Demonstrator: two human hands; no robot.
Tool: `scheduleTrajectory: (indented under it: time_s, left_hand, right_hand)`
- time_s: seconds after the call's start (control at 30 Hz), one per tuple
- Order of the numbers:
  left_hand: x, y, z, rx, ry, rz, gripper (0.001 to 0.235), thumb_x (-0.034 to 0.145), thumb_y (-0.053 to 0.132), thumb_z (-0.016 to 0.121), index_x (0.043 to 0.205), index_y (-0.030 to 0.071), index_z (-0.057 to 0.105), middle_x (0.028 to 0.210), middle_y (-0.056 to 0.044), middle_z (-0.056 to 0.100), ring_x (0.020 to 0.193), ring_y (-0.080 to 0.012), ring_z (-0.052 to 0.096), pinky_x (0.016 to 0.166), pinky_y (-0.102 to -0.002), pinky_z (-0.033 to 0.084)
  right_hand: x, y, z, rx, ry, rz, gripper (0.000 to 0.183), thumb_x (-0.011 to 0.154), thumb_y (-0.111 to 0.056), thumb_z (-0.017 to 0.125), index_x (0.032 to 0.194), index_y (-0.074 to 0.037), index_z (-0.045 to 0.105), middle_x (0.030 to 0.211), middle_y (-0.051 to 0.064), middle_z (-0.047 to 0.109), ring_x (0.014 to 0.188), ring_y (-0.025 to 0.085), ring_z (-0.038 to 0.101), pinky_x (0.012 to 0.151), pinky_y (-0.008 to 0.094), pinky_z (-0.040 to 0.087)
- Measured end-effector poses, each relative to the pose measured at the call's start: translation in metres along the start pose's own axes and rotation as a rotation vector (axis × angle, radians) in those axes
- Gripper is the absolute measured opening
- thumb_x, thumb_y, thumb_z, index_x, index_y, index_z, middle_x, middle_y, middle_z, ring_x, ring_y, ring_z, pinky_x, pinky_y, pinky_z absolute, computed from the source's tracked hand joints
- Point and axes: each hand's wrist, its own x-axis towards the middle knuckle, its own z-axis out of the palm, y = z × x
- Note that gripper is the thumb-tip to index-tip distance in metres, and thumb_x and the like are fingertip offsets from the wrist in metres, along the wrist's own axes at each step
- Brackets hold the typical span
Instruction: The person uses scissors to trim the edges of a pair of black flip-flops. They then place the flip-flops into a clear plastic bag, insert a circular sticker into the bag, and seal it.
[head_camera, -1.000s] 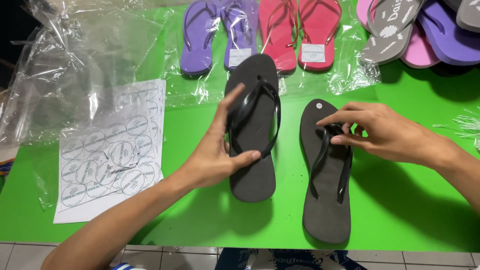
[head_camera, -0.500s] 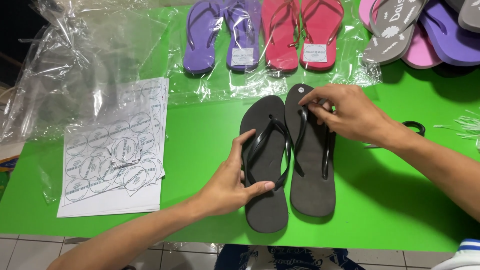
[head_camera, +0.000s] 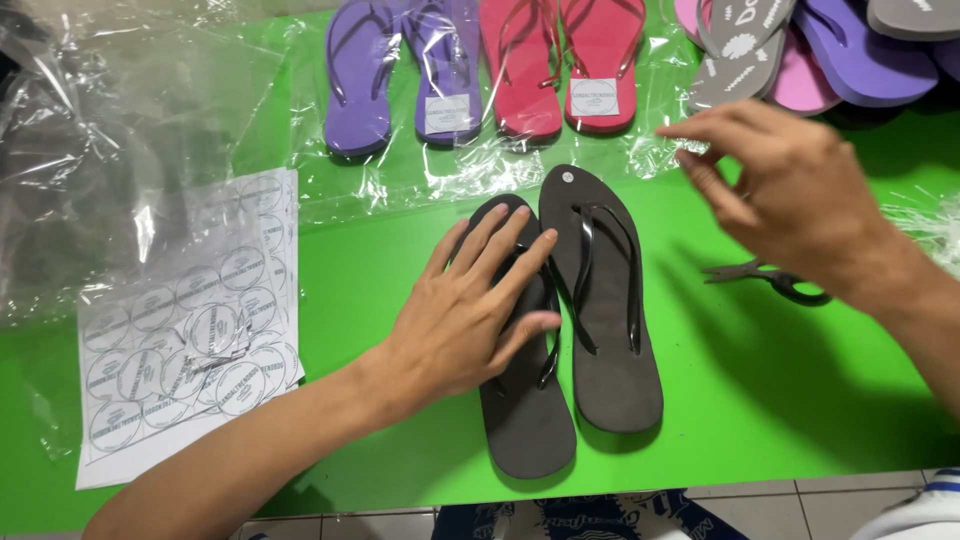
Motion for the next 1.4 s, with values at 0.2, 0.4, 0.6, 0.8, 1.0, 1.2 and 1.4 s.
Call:
scheduleTrajectory:
  time_s: [0.2, 0.4, 0.6, 0.8, 1.0, 1.2, 1.4]
  left_hand:
    - [0.059, -0.021, 0.029, -0.145, 0.025, -0.015, 0.08, 0.096, 0.058, 0.053, 0.149, -0.002, 0.045, 0.157, -0.019, 0.046, 0.149, -0.0319, 0.039, 0.125, -0.053, 0.02]
    - [0.081, -0.02, 0.043, -0.226, -0.051, 0.017, 0.069, 0.091, 0.054, 0.055, 0.129, -0.004, 0.062, 0.135, -0.018, 0.062, 0.131, -0.0297, 0.055, 0.117, -0.055, 0.028]
    - [0.074, -0.014, 0.024, -0.372, -0.19, 0.003, 0.069, 0.102, 0.048, 0.04, 0.141, -0.006, 0.055, 0.15, -0.023, 0.052, 0.146, -0.0339, 0.045, 0.122, -0.057, 0.025]
    - [0.07, -0.028, 0.03, -0.41, -0.204, 0.024, 0.058, 0.091, 0.023, 0.055, 0.144, -0.002, 0.054, 0.154, -0.017, 0.051, 0.148, -0.0313, 0.042, 0.125, -0.06, 0.015]
    - [0.068, -0.034, 0.043, -0.42, -0.117, 0.04, 0.057, 0.092, 0.032, 0.066, 0.138, -0.001, 0.059, 0.148, -0.014, 0.057, 0.146, -0.0295, 0.047, 0.125, -0.064, 0.011]
    - [0.063, -0.036, 0.041, -0.444, -0.089, 0.025, 0.054, 0.093, 0.036, 0.067, 0.135, 0.002, 0.062, 0.146, -0.013, 0.06, 0.144, -0.0274, 0.049, 0.125, -0.064, 0.007]
    - [0.063, -0.028, 0.048, -0.238, -0.013, 0.005, 0.06, 0.094, 0.04, 0.067, 0.137, -0.001, 0.06, 0.15, -0.014, 0.056, 0.145, -0.0263, 0.048, 0.126, -0.063, 0.002]
  right_hand:
    - [-0.021, 0.046, 0.009, -0.015, -0.049, 0.139, 0.027, 0.106, -0.021, 0.07, 0.129, -0.008, 0.075, 0.109, 0.012, 0.078, 0.056, 0.018, 0.067, 0.056, 0.035, 0.061]
    - [-0.029, 0.026, 0.043, 0.16, -0.059, -0.048, 0.026, 0.095, -0.008, 0.072, 0.12, -0.002, 0.071, 0.099, 0.013, 0.077, 0.062, 0.017, 0.072, 0.067, 0.03, 0.065]
    - [-0.012, -0.019, 0.054, 0.515, -0.103, 0.014, 0.038, 0.093, -0.018, 0.069, 0.127, -0.002, 0.064, 0.105, 0.016, 0.072, 0.077, 0.025, 0.073, 0.054, 0.033, 0.058]
    - [0.011, -0.019, 0.077, 0.421, -0.103, 0.012, 0.033, 0.088, -0.01, 0.071, 0.12, -0.001, 0.066, 0.093, 0.013, 0.068, 0.07, 0.024, 0.069, 0.056, 0.038, 0.055]
    - [0.004, -0.027, 0.097, 0.01, -0.032, -0.087, 0.018, 0.094, -0.011, 0.067, 0.11, -0.008, 0.059, 0.09, 0.005, 0.056, 0.092, 0.028, 0.068, 0.061, 0.04, 0.058]
    - [-0.012, -0.019, 0.125, -0.388, 0.085, -0.216, 0.01, 0.103, -0.017, 0.052, 0.11, -0.012, 0.056, 0.091, -0.004, 0.051, 0.093, 0.017, 0.062, 0.061, 0.025, 0.055]
    - [0.01, -0.025, 0.097, 0.036, -0.104, -0.055, 0.015, 0.093, -0.006, 0.063, 0.107, -0.006, 0.061, 0.099, 0.009, 0.061, 0.101, 0.035, 0.066, 0.059, 0.047, 0.06]
